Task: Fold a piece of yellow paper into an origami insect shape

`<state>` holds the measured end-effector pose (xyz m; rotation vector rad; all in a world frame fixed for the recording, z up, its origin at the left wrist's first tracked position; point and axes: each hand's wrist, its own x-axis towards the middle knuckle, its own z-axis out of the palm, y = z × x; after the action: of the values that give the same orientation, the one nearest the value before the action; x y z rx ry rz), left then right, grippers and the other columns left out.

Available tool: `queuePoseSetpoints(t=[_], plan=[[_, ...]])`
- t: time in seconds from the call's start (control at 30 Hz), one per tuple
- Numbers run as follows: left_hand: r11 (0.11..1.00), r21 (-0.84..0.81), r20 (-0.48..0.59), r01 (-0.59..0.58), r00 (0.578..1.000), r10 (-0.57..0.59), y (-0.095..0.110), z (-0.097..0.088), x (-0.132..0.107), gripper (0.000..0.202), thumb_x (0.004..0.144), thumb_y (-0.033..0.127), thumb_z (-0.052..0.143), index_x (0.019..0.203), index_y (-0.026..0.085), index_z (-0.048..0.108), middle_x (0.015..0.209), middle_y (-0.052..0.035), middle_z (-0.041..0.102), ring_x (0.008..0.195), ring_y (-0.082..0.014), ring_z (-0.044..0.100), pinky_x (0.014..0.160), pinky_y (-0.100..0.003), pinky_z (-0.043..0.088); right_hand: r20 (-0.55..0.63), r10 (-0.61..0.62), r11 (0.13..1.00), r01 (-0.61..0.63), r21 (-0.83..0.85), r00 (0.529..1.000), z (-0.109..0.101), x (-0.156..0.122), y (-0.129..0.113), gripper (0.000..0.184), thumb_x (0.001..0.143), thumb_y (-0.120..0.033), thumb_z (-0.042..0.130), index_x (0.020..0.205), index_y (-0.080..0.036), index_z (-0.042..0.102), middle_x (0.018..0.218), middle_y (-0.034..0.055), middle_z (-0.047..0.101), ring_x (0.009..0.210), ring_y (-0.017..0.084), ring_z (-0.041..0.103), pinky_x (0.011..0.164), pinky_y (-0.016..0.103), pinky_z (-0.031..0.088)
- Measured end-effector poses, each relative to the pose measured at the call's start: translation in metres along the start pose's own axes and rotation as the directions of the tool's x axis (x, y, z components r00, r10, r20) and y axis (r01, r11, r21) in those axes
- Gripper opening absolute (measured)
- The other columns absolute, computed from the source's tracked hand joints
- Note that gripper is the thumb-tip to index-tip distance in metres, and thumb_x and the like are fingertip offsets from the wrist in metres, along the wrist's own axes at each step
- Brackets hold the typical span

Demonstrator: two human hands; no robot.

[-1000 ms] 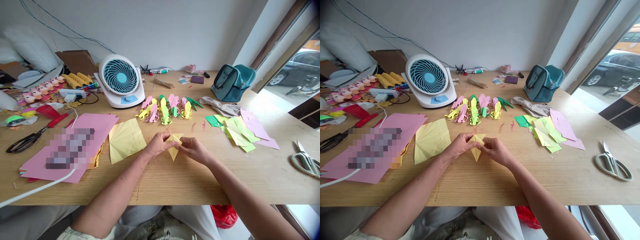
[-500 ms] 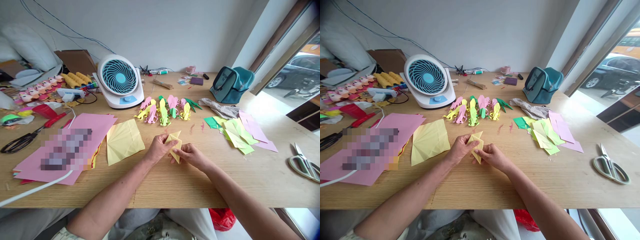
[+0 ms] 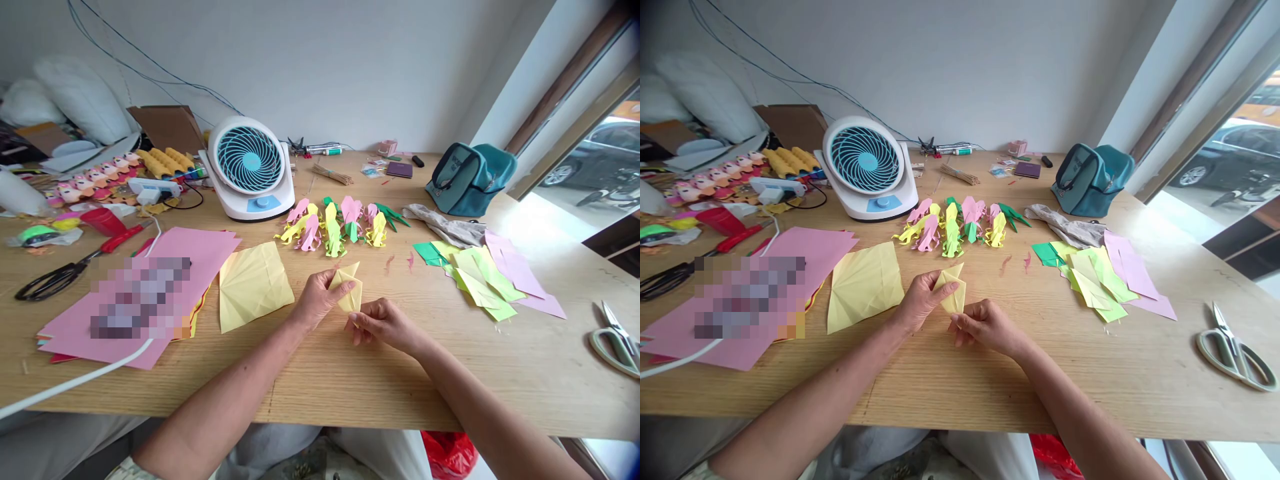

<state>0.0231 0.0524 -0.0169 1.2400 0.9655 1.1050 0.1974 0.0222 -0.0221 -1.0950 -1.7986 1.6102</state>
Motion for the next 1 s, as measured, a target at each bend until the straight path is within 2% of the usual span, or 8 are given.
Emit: queuePoseSetpoints(t=[0.23, 0.37, 0.53, 0.63, 0.7, 0.77, 0.9, 1.0], plan=[[0.997, 0.076, 0.042, -0.034, 0.999, 0.031, -0.006, -0.001, 0.002, 0.043, 0.070, 0.051, 0.079, 0.069, 0.013, 0.059, 0.063, 0.0040, 0.049, 0.060, -0.0082, 0.041, 0.056, -0.020, 0.032, -0.035, -0.006, 0.999, 0.004, -0.048, 0.999, 0.004, 0.002, 0.007, 0.060, 0.089, -0.068, 0.049, 0.073, -0.015, 0.068, 0.062, 0.0064, 0.070, 0.052, 0.011, 0.054, 0.053, 0.023, 0.043], [0.998, 0.058, 0.058, -0.038, 0.998, 0.034, -0.010, -0.002, 0.003, 0.044, 0.071, 0.052, 0.078, 0.070, 0.014, 0.057, 0.065, 0.0036, 0.048, 0.061, -0.0086, 0.041, 0.057, -0.021, 0.033, -0.039, -0.011, 0.998, 0.009, -0.059, 0.999, 0.005, 0.001, 0.008, 0.055, 0.089, -0.066, 0.053, 0.073, -0.015, 0.067, 0.060, 0.0044, 0.068, 0.051, 0.011, 0.052, 0.052, 0.023, 0.041], [0.991, 0.102, 0.026, -0.089, 0.996, 0.087, -0.010, -0.003, 0.002, 0.045, 0.073, 0.050, 0.076, 0.066, 0.015, 0.050, 0.062, 0.0058, 0.039, 0.058, -0.0073, 0.034, 0.054, -0.021, 0.029, -0.019, -0.006, 0.993, 0.004, -0.120, 1.000, 0.002, -0.003, 0.003, 0.051, 0.089, -0.062, 0.056, 0.070, -0.015, 0.065, 0.063, 0.0027, 0.066, 0.056, 0.012, 0.052, 0.055, 0.025, 0.039], [0.971, 0.192, 0.036, -0.141, 0.990, 0.136, -0.007, -0.002, -0.001, 0.044, 0.076, 0.049, 0.074, 0.063, 0.016, 0.048, 0.061, 0.0059, 0.037, 0.058, -0.0074, 0.033, 0.053, -0.021, 0.027, -0.182, -0.099, 0.995, 0.091, -0.050, 0.978, -0.007, -0.005, -0.004, 0.044, 0.086, -0.059, 0.062, 0.077, -0.016, 0.066, 0.069, 0.0007, 0.062, 0.062, 0.012, 0.051, 0.059, 0.025, 0.039], [0.937, 0.285, 0.052, -0.201, 0.980, 0.194, -0.004, 0.000, -0.005, 0.042, 0.079, 0.046, 0.072, 0.062, 0.015, 0.049, 0.060, 0.0055, 0.039, 0.059, -0.0078, 0.036, 0.055, -0.021, 0.028, -0.391, -0.143, 0.983, 0.176, 0.049, 0.909, -0.012, -0.004, -0.008, 0.038, 0.083, -0.057, 0.068, 0.083, -0.018, 0.066, 0.075, 0.0004, 0.062, 0.068, 0.013, 0.051, 0.063, 0.025, 0.041], [0.877, 0.392, 0.064, -0.278, 0.959, 0.276, -0.001, 0.004, -0.010, 0.041, 0.081, 0.042, 0.072, 0.060, 0.015, 0.050, 0.060, 0.0053, 0.040, 0.059, -0.0079, 0.038, 0.056, -0.021, 0.028, -0.486, -0.132, 0.962, 0.230, 0.148, 0.864, -0.014, -0.002, -0.010, 0.036, 0.076, -0.053, 0.076, 0.084, -0.020, 0.066, 0.078, 0.0002, 0.063, 0.071, 0.013, 0.053, 0.066, 0.025, 0.042], [0.753, 0.514, 0.105, -0.409, 0.902, 0.418, 0.003, 0.009, -0.016, 0.042, 0.086, 0.038, 0.069, 0.057, 0.015, 0.048, 0.059, 0.0056, 0.039, 0.056, -0.0070, 0.037, 0.056, -0.021, 0.027, -0.431, -0.081, 0.925, 0.229, 0.303, 0.899, -0.007, 0.002, -0.011, 0.037, 0.067, -0.050, 0.084, 0.078, -0.020, 0.064, 0.076, 0.0003, 0.065, 0.073, 0.013, 0.057, 0.070, 0.027, 0.045], [0.706, 0.554, 0.118, -0.441, 0.881, 0.458, 0.004, 0.009, -0.017, 0.039, 0.088, 0.036, 0.068, 0.059, 0.016, 0.050, 0.059, 0.0053, 0.041, 0.056, -0.0077, 0.037, 0.056, -0.022, 0.027, -0.429, -0.067, 0.925, 0.217, 0.311, 0.901, -0.002, 0.003, -0.011, 0.039, 0.065, -0.051, 0.084, 0.075, -0.021, 0.062, 0.072, -0.0006, 0.065, 0.068, 0.013, 0.056, 0.066, 0.027, 0.045]])
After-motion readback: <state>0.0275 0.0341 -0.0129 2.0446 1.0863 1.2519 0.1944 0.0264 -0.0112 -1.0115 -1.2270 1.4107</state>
